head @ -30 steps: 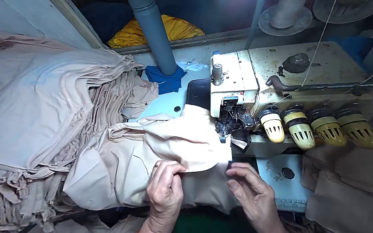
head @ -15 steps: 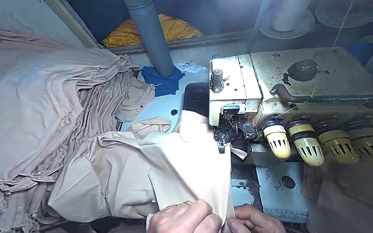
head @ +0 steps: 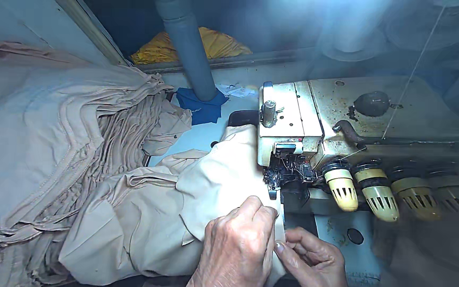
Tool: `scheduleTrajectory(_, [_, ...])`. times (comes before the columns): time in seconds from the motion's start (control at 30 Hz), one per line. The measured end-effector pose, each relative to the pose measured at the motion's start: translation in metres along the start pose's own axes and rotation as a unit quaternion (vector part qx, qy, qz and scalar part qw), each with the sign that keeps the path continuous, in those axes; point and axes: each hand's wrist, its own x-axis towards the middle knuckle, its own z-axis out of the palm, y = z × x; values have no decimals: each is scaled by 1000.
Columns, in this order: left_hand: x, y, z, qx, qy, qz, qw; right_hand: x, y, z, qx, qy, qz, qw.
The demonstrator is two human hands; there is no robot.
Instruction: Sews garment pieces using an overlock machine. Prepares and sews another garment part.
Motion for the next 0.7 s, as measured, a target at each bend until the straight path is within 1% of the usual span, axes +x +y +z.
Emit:
scheduleTrajectory(0.13, [9, 4, 6, 46, 24, 8, 999, 6, 1, 2, -17, 11, -30, 999])
scheduleTrajectory(0.23, [15, 4, 10, 44, 32, -20, 998, 7, 1, 6, -19, 26, -45, 998])
scheduleTrajectory(0.37, [4, -3, 7, -20, 4, -69, 997, 6, 2, -4, -7, -17, -19, 1000])
scheduleTrajectory(0.43, [-5, -5, 1, -35, -15, -77, 996, 8, 2, -10, -5, -33, -2, 999])
scheduleTrajectory(0.53, [-16, -7, -9, -40, -32, -83, 995, 9, 9, -15, -24, -43, -34, 998])
scheduleTrajectory(0.6, [-24, -10, -12, -55, -24, -74, 995, 8, 13, -16, -13, -50, -49, 997])
scheduleTrajectory(0.7, [-34, -14, -13, -115, 27, -49, 992, 3, 7, -13, 17, -51, -11, 999])
